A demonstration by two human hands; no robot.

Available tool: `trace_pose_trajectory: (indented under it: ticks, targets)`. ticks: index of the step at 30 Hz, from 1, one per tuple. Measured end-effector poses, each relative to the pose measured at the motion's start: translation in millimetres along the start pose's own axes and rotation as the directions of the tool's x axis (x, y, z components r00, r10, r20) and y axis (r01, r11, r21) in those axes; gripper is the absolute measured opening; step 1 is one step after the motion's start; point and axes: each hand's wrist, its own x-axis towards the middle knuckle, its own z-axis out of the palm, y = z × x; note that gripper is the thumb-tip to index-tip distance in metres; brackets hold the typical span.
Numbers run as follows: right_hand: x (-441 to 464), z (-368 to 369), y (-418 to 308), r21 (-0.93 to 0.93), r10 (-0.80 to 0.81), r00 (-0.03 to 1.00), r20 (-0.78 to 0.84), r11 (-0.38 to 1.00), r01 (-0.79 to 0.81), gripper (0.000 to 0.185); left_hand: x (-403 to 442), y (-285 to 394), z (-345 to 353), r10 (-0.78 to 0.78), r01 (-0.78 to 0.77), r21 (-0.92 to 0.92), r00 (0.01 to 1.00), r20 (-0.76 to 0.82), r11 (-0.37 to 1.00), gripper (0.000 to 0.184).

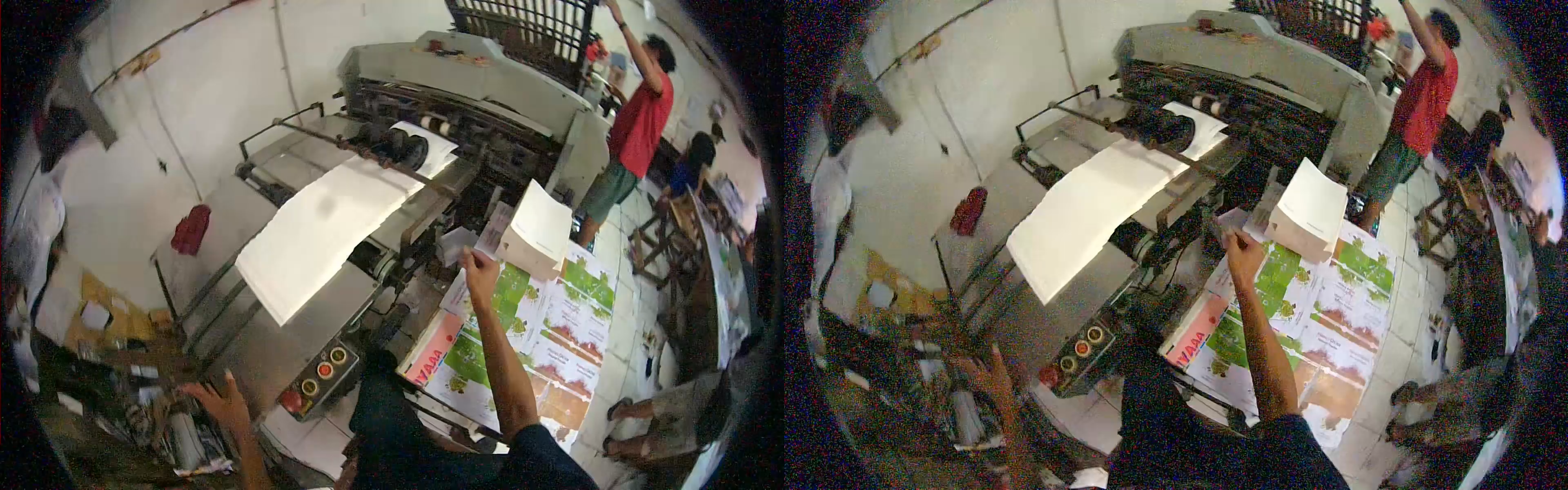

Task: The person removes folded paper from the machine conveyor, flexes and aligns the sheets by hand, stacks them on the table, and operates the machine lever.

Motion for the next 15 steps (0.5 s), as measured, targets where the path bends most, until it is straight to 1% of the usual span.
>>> trace_pose_trajectory:
  ticks: [1,2,4,5,6,7,8,12,14,15]
  targets:
    - [9.0,10.6,-4.1,-0.065,-0.011,0.999,0.038,0.998,0.013,0.037,-0.8,3.5,-0.9,0.017,-0.016,0.048,1.0,-0.007,0.999,0.109]
    - [19.0,21.3,-1.1,-0.059,-0.001,1.0,0.021,0.998,0.003,0.037,-0.1,1.5,-3.3,0.031,-0.029,0.099,0.999,-0.019,0.995,0.111]
    - [37.8,51.9,28.7,0.163,0.031,0.999,-0.013,0.986,-0.028,0.034,-1.0,-30.8,-8.8,0.039,-0.04,0.124,0.999,0.012,0.991,0.11]
    - [45.2,60.9,34.2,0.167,0.04,0.999,-0.022,0.985,-0.036,0.034,1.4,-39.8,-7.4,0.025,-0.031,0.148,0.999,0.042,0.989,0.11]
    - [49.0,66.1,39.8,0.245,0.092,0.996,-0.017,0.966,-0.085,0.036,2.3,-28.9,-6.7,0.034,-0.042,0.153,0.998,0.054,0.987,0.11]
    - [52.3,70.4,45.7,0.32,0.141,0.99,-0.008,0.938,-0.131,0.037,-1.5,-5.8,-7.3,0.027,-0.03,0.13,0.999,0.028,0.991,0.108]
    - [53.5,75.2,52.5,0.366,0.149,0.989,-0.014,0.921,-0.134,0.041,-4.2,8.9,-7.4,0.019,-0.019,0.107,1.0,-0.001,0.994,0.107]
    - [49.6,80.9,57.2,0.329,0.206,0.978,0.033,0.922,-0.205,0.043,-3.5,14.2,-10.1,0.019,-0.022,0.128,1.0,0.025,0.991,0.105]
    - [45.0,81.5,50.2,0.362,0.317,0.939,0.133,0.867,-0.344,0.041,-6.8,16.5,-11.6,-0.027,0.024,0.067,0.999,0.036,0.997,0.104]
    - [43.7,80.7,44.1,0.367,0.321,0.937,0.14,0.862,-0.35,0.041,-9.2,32.5,-11.5,-0.023,0.02,0.075,0.999,0.031,0.997,0.104]
